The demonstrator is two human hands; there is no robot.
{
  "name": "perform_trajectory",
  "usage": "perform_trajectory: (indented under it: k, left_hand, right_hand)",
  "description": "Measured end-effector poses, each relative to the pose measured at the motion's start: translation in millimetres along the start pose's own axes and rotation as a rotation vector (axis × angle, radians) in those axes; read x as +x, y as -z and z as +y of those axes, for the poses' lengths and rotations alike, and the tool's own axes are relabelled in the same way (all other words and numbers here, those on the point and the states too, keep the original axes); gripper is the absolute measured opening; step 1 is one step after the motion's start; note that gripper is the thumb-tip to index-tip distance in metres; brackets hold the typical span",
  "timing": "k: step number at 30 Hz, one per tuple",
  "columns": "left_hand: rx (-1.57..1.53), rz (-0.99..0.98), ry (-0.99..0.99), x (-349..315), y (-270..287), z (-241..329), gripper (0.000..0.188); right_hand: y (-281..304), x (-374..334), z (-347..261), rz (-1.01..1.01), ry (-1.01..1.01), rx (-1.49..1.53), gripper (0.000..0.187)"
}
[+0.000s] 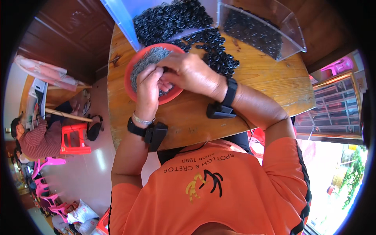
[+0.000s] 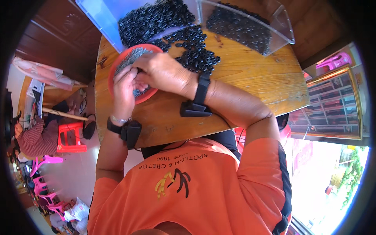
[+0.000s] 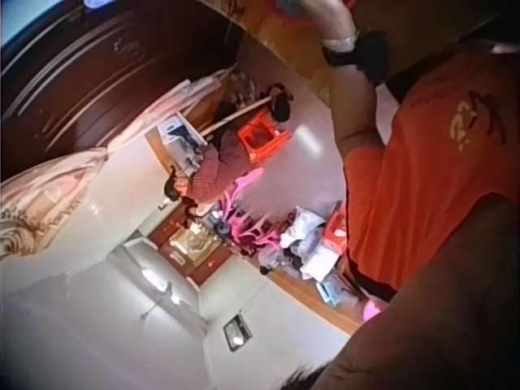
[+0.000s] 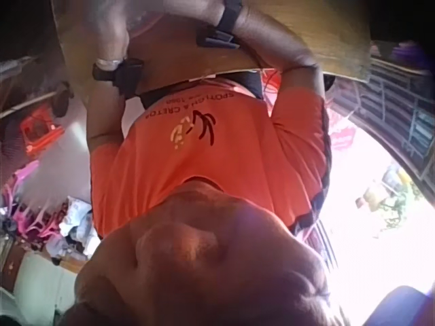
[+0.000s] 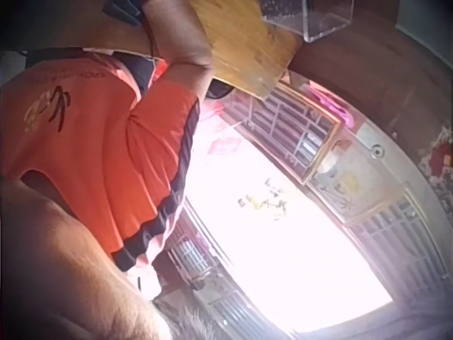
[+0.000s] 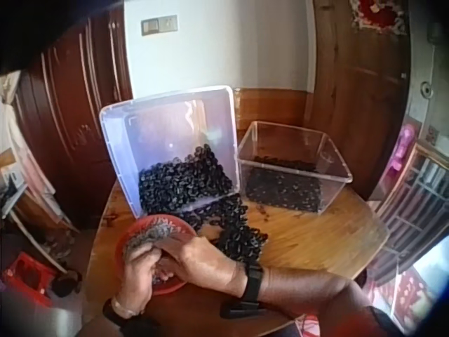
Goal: The person assembles small parts by repeatedly picking up plastic clips and inserting small metal pins into them by hand.
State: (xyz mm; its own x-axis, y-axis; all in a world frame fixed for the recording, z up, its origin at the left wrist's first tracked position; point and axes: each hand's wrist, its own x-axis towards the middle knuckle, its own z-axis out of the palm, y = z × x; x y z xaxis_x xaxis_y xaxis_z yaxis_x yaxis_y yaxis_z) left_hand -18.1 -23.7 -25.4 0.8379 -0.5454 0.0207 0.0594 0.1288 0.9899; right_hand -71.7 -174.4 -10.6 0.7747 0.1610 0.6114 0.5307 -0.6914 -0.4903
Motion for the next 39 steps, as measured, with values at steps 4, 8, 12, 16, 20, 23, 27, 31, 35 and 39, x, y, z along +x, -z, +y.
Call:
perform_trajectory:
  k: [4,8,12,16,20,23,27,31,35,39]
  left_hand:
    - [0.03,0.004,-0.026,0,3,-1,0.023]
    - [0.002,-0.005,-0.044,-2,0,2,0.023]
    - [-0.003,-0.02,-0.043,-2,3,0,0.025]
    - [-0.019,-0.035,-0.053,-2,6,-3,0.028]
    - [-0.038,0.033,-0.046,-4,-4,7,0.025]
    - [0.02,0.022,-0.163,-4,4,10,0.024]
    - [-0.015,0.076,-0.181,0,7,13,0.023]
    - [0.027,0.05,-0.195,3,8,12,0.021]
    - [0.071,0.051,-0.194,4,9,11,0.021]
    - [0.038,0.124,-0.173,-5,23,14,0.022]
  right_hand:
    - [2,0,-1,-0.033,0.008,-0.078,0.024]
    - [5,0,-1,-0.054,0.033,-0.105,0.021]
    - [6,1,-2,-0.053,0.057,-0.128,0.02]
    - [7,3,-2,-0.054,0.063,-0.112,0.018]
    - [19,11,4,0.044,0.128,-0.114,0.011]
    - [83,28,14,0.342,0.232,-0.464,0.018]
    - [158,32,0,0.659,-0.144,-0.8,0.029]
    - [172,28,-13,0.588,-0.201,-0.417,0.029]
    - [174,20,-66,0.279,0.309,-0.011,0.04]
    - [135,5,-109,0.241,0.279,0.042,0.04]
